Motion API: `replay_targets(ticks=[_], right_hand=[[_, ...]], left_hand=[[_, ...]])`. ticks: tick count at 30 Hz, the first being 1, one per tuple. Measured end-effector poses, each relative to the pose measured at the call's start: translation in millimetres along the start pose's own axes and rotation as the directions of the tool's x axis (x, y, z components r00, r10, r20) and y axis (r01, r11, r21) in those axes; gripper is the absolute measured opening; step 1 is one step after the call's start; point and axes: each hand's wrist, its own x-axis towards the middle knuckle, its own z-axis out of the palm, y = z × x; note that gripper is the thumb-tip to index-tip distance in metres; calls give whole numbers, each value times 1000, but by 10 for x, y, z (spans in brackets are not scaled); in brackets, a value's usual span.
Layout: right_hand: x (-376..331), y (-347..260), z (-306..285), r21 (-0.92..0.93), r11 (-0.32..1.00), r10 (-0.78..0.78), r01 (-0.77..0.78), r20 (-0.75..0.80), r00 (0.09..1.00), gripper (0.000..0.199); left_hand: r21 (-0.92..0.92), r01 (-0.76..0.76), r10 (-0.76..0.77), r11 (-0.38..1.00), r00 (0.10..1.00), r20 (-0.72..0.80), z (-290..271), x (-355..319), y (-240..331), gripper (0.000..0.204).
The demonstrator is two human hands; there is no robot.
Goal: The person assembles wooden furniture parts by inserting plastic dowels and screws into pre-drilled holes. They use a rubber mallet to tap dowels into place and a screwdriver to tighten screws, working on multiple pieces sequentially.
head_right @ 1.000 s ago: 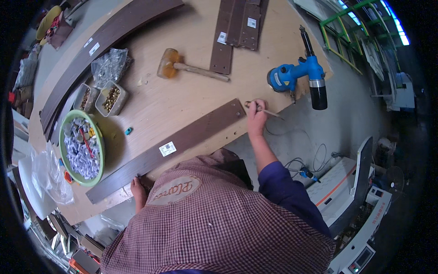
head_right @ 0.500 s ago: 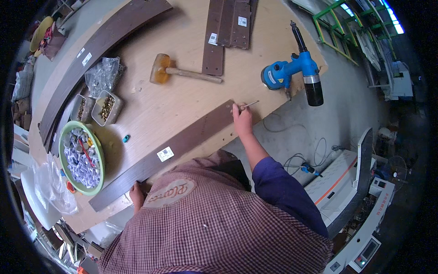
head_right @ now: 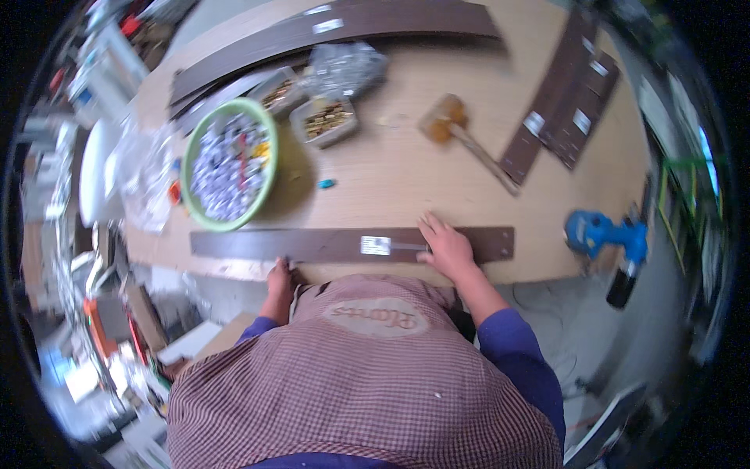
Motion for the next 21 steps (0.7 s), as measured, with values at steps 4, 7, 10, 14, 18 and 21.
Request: replay_targets(ticks=[4,7,10,14,18,21], right_hand=[[121,-305,-30,-100,995,0,24,237,971,86],[55,-354,-224,-95,994,-30,57,265,964,93],[-124,-370,-466,-102,984,-123,145,193,973,93],[-237,-472,-617,-126,974,-170,188,141,975,95],[-111,-729,-565,-164,969,-184,186,27,983,82],[17,-918,-561,123,930,-291,346,-327,899,58]], left_hand=[[-279,45,-41,959,999,20,0,-24,61,45],[-453,123,-139,883,990,-3,-24,11,93,48],[-627,138,-153,766,988,30,-25,5,168,60],[-846,87,-122,527,992,26,65,-243,500,66],[-846,-94,-57,525,988,-145,-271,-616,1165,67],[-730,-363,211,578,932,-296,-884,-696,1826,71]])
